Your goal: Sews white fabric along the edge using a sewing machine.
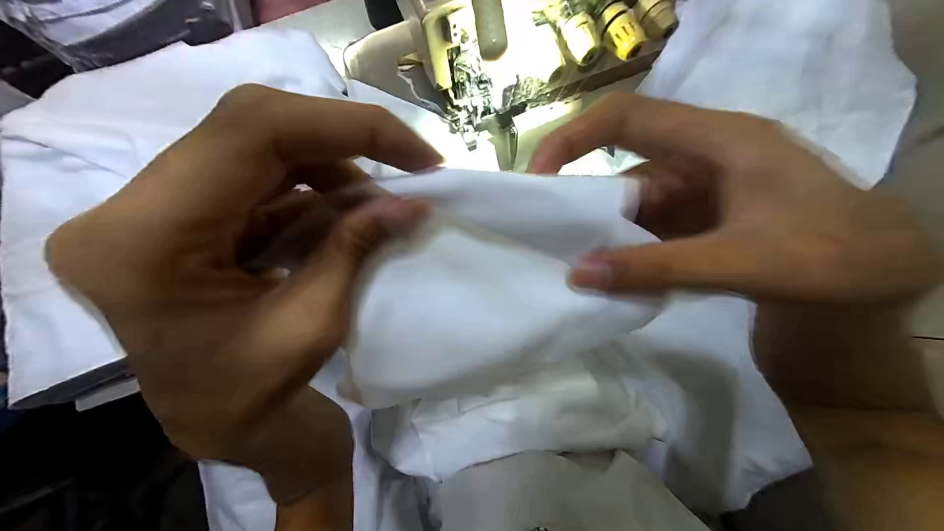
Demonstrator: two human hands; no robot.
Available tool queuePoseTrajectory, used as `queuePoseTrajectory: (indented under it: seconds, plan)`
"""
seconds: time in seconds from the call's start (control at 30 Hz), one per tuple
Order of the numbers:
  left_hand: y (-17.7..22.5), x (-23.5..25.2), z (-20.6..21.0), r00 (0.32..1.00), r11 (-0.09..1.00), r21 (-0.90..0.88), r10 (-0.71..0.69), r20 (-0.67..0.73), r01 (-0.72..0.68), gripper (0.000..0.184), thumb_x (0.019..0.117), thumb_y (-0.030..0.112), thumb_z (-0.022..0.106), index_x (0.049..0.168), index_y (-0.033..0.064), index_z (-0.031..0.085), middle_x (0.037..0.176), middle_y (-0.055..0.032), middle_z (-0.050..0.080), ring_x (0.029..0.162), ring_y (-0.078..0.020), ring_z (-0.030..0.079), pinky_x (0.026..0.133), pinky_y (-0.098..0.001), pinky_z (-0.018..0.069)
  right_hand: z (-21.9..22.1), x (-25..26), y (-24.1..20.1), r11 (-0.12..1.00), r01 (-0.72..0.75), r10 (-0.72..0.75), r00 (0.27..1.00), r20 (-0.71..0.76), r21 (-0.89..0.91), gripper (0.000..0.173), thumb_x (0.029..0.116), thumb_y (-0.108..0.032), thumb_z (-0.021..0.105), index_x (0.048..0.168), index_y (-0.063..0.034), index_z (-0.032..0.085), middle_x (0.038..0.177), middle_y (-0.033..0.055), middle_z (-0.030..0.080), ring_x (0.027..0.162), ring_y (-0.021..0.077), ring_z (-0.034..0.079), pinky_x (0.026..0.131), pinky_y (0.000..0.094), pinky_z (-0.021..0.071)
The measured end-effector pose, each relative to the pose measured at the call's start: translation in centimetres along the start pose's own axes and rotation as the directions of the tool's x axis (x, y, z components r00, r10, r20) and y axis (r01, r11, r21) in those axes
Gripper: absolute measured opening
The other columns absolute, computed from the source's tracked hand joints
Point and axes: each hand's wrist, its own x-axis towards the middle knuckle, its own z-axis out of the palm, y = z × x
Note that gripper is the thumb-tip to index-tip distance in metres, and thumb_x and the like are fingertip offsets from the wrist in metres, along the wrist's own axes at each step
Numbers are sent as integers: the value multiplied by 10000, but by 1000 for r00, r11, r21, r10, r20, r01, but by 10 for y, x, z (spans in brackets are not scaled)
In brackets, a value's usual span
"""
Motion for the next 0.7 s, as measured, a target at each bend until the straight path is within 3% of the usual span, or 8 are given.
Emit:
queuePoseTrajectory:
  seconds: [0.07,0.1,0.17,0.2,0.37,0.5,0.6,0.7]
  plan:
    - [-29,0,-12,993,949,307,-100,66,75,198,1006,211,655,1144,71,671,944,1,674,796,-18,622,719,-173,528,12,8,39,999,-37,26,966,-258,-38,353,956,-29,631,1300,-44,550,799,-14,696,597,36,622,514,170,528]
    - [-48,5,-11,982,905,417,-149,114,89,223,1010,222,634,1156,61,680,961,-67,693,831,-100,646,760,-267,542,21,11,59,989,-102,54,918,-392,-104,319,986,-52,619,1298,-70,556,792,3,673,582,62,588,500,185,493]
    - [-87,11,-4,943,865,491,-243,227,105,289,996,195,633,1231,28,656,1116,-189,685,1044,-325,663,922,-520,527,37,13,95,956,-204,61,838,-542,-208,341,1005,-103,634,1330,-116,533,843,13,697,603,100,611,509,221,504]
    - [-103,11,0,928,864,494,-259,269,97,337,986,201,649,1270,23,622,1193,-214,648,1123,-383,625,966,-576,496,46,12,109,948,-222,51,811,-583,-227,350,1006,-117,640,1335,-125,520,851,20,701,600,114,621,506,238,515]
    - [-110,9,14,942,925,371,-46,331,-85,371,959,136,603,1319,48,607,1297,-166,617,1213,-294,583,1016,-437,491,76,5,138,954,-222,26,729,-685,-201,341,990,-149,679,1289,-124,517,914,3,724,600,88,628,506,231,519]
    - [-104,11,29,935,903,395,22,355,-171,355,975,265,647,1274,76,669,1251,-143,649,1172,-295,595,980,-442,478,78,5,145,940,-234,-14,700,-714,-247,347,976,-135,697,1283,-118,535,842,-15,700,558,67,575,473,211,466]
    - [-103,6,48,970,872,467,33,242,-146,282,1001,289,658,1199,102,732,1167,-121,676,1067,-285,618,901,-426,493,76,4,144,926,-258,-18,701,-713,-277,300,973,-138,704,1252,-123,594,824,-18,683,568,63,566,478,206,456]
    - [-106,4,60,995,880,465,83,49,-96,158,1007,154,639,1023,76,776,1035,-108,725,984,-248,654,859,-376,504,75,2,143,929,-265,6,708,-706,-258,218,975,-153,704,1185,-124,654,808,-20,677,552,57,555,465,197,445]
